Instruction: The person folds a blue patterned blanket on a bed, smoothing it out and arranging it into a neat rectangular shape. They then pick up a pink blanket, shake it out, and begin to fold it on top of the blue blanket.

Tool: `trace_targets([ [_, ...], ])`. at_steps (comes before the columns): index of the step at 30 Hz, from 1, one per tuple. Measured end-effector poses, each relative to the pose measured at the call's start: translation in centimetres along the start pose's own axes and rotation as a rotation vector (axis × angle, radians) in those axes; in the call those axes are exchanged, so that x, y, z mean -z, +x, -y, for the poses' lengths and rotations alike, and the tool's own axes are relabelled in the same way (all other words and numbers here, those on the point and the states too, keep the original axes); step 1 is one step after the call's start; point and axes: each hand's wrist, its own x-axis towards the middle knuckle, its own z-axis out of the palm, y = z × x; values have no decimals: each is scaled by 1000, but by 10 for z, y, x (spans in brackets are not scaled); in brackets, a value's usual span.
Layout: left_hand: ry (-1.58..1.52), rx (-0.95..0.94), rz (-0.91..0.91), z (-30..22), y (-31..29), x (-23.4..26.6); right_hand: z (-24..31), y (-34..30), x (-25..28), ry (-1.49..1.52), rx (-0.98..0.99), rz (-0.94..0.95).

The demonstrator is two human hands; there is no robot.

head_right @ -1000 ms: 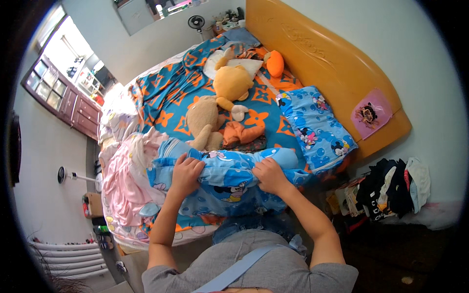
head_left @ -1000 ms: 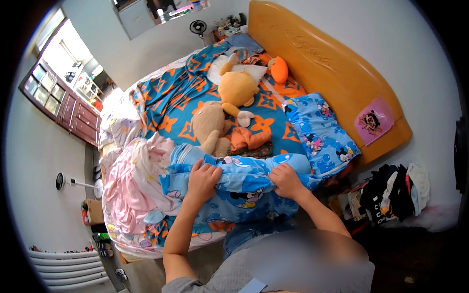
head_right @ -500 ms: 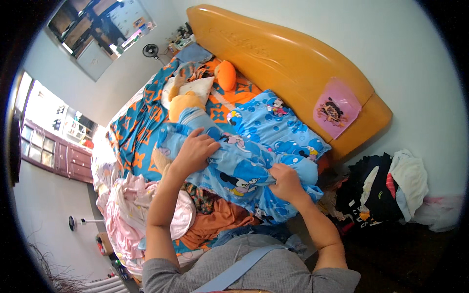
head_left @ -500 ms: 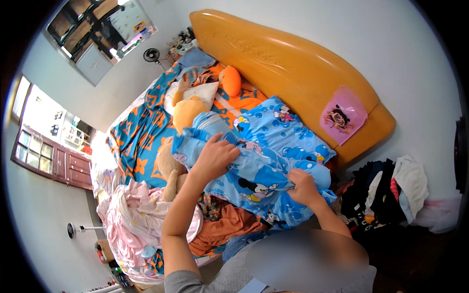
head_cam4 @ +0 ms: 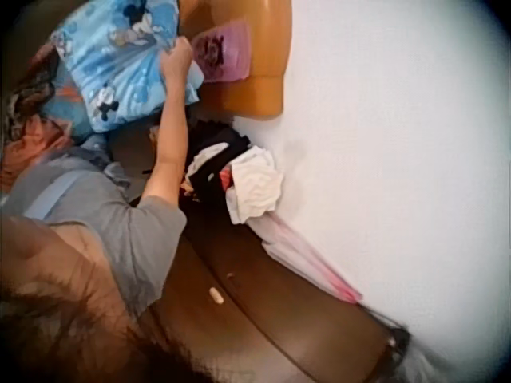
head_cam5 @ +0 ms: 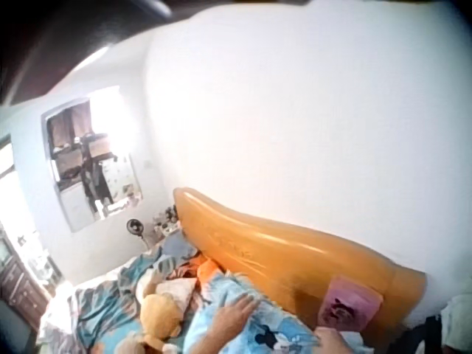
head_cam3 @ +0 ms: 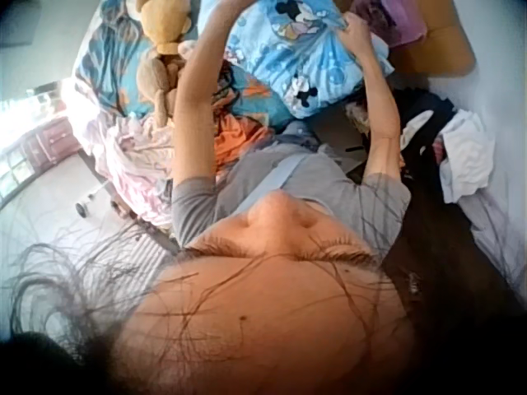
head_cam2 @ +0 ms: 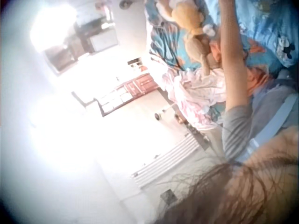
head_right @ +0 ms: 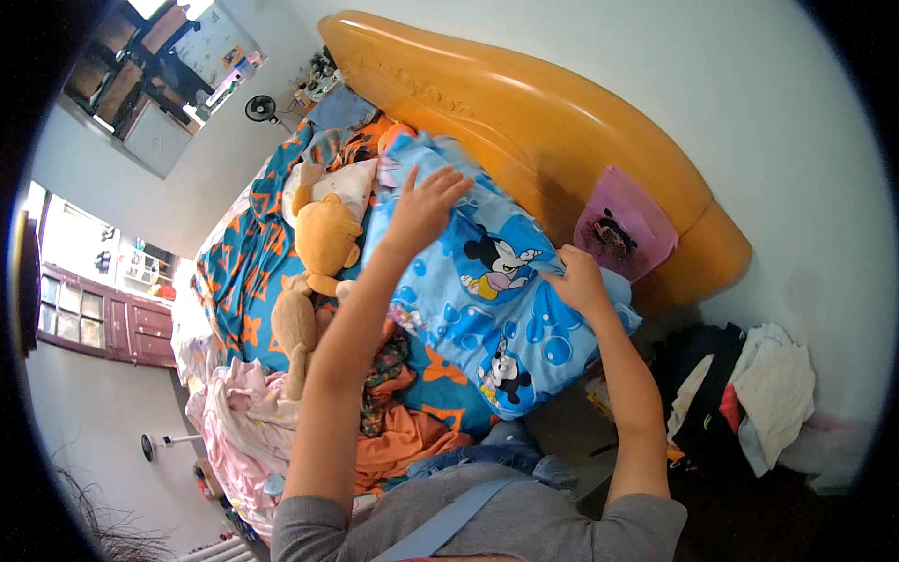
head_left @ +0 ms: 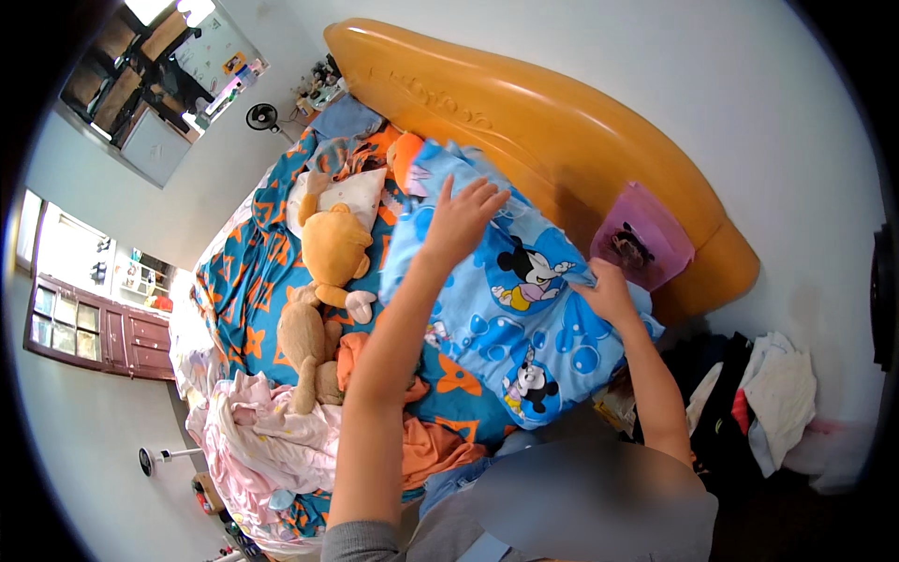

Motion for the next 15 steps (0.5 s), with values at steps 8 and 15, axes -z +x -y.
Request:
trace_targets([
  [8,-380,816,-61,-63,-187,-121,-127,41,-60,-241,-122,-41],
  [15,-1641,1850,-177,-95,-287,-193,-137,38,-70,-441,-225,80],
])
